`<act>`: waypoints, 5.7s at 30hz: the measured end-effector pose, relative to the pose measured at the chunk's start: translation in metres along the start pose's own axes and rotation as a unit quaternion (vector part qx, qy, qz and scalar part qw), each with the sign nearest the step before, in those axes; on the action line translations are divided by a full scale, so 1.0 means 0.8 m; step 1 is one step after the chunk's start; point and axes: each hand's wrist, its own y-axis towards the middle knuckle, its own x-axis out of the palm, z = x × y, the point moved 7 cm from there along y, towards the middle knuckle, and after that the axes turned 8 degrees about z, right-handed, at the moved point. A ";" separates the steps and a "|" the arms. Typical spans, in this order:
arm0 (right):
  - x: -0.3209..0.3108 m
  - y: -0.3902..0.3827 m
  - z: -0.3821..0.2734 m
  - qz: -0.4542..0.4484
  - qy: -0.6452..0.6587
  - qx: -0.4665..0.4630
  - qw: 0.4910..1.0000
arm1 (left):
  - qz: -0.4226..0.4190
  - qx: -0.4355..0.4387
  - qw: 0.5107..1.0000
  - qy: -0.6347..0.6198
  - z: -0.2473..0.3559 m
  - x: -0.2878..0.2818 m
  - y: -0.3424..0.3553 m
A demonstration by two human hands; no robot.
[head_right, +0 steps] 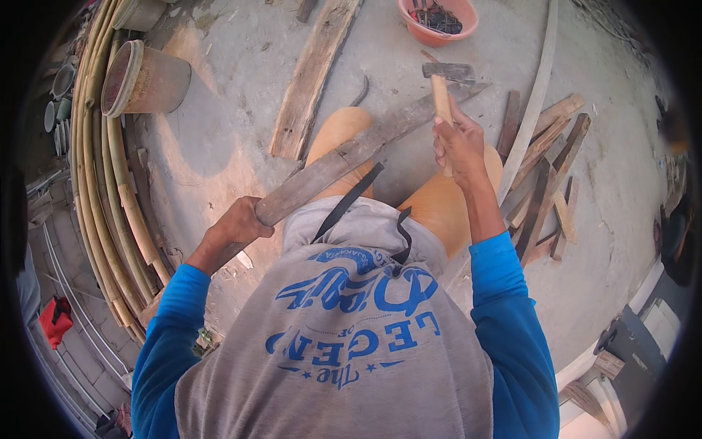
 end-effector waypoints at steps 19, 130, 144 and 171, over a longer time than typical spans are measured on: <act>0.066 0.001 -0.122 -0.112 -0.285 -0.244 0.920 | 0.035 0.023 0.999 0.034 0.005 -0.005 -0.002; 0.138 -0.162 -0.066 -0.108 -0.348 -0.494 0.789 | 0.101 0.049 0.988 0.107 0.022 0.011 -0.017; 0.121 -0.148 -0.013 -0.076 -0.529 -0.419 0.734 | 0.092 0.039 0.989 0.106 0.025 0.011 -0.016; 0.123 -0.111 0.018 -0.105 -0.546 -0.381 0.739 | 0.033 0.010 0.999 0.034 0.022 0.010 -0.007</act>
